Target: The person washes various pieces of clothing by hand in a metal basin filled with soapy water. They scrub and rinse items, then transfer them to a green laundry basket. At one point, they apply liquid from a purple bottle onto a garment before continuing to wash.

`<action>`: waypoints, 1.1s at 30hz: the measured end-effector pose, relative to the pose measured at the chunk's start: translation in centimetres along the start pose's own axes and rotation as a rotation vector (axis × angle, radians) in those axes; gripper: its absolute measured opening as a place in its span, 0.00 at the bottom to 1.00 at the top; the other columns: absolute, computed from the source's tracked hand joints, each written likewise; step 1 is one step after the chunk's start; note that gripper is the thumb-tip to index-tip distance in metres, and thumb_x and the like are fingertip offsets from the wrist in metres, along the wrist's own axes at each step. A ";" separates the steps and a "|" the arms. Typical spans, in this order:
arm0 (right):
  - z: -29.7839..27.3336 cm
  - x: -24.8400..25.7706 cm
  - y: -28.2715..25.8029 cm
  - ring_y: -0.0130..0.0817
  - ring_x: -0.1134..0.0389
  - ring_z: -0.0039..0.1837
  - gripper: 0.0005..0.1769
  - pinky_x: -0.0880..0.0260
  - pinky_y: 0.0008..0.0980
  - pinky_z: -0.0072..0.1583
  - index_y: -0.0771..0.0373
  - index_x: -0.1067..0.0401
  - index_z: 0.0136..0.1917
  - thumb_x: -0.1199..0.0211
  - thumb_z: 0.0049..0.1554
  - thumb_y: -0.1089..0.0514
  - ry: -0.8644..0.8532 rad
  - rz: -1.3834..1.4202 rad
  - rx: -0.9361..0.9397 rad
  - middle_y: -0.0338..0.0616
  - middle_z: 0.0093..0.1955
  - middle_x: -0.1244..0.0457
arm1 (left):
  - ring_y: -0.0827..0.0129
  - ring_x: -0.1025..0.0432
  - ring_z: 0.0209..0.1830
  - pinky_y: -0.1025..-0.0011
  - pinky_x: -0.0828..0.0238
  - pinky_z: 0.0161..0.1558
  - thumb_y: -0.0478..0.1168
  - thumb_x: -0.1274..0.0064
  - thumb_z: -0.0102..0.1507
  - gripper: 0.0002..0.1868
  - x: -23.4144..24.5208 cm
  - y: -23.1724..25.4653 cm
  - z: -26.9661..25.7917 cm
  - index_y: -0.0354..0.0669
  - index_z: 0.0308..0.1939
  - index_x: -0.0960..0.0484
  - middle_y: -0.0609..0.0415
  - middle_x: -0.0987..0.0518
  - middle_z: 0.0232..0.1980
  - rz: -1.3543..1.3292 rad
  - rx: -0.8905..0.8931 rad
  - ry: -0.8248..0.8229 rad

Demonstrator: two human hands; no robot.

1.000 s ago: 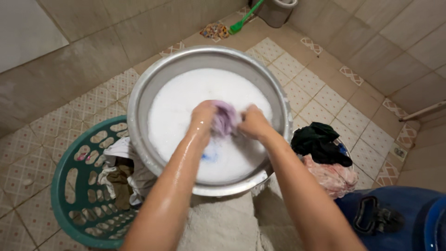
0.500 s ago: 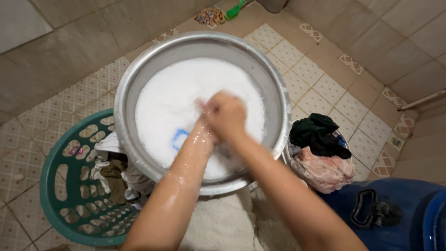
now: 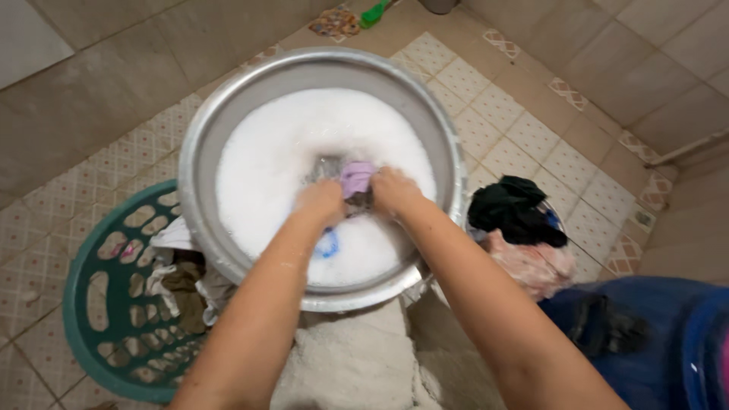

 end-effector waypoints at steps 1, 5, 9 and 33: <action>0.8 -0.2 0.4 0.55 0.34 0.65 0.24 0.32 0.49 0.64 0.62 0.23 0.56 0.33 0.53 0.45 -0.128 0.053 -0.020 0.56 0.62 0.35 | 0.46 0.22 0.52 0.51 0.25 0.51 0.43 0.44 0.61 0.17 1.0 -0.3 0.0 0.40 0.51 0.16 0.39 0.18 0.52 0.027 0.026 0.045; -1.9 7.6 0.2 0.59 0.36 0.64 0.45 0.34 0.46 0.65 0.66 0.30 0.65 0.22 0.39 0.43 0.219 0.447 0.050 0.63 0.63 0.38 | 0.52 0.21 0.48 0.57 0.26 0.52 0.42 0.39 0.56 0.15 9.8 1.2 0.3 0.49 0.47 0.11 0.43 0.15 0.47 -0.325 0.061 0.211; -3.9 10.4 -1.4 0.54 0.31 0.58 0.51 0.31 0.43 0.60 0.66 0.36 0.69 0.20 0.40 0.43 0.287 0.762 0.051 0.62 0.59 0.35 | 0.66 0.22 0.41 0.69 0.26 0.46 0.38 0.39 0.60 0.17 17.0 8.9 -3.8 0.39 0.53 0.14 0.51 0.16 0.42 -1.096 -0.202 0.202; -7.8 8.8 -2.5 0.36 0.33 0.49 0.22 0.31 0.36 0.46 0.65 0.30 0.61 0.33 0.54 0.58 0.121 1.551 -0.073 0.46 0.50 0.32 | 0.55 0.25 0.35 0.62 0.27 0.42 0.40 0.43 0.66 0.11 10.6 11.1 -6.0 0.33 0.39 0.16 0.42 0.19 0.36 -0.776 -0.467 0.633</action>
Point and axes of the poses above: each hand's wrist, its own z-axis towards the middle knuckle, its own x-axis out of the back of the hand, y = z × x, the point moved 9 cm from there along z, towards the middle knuckle
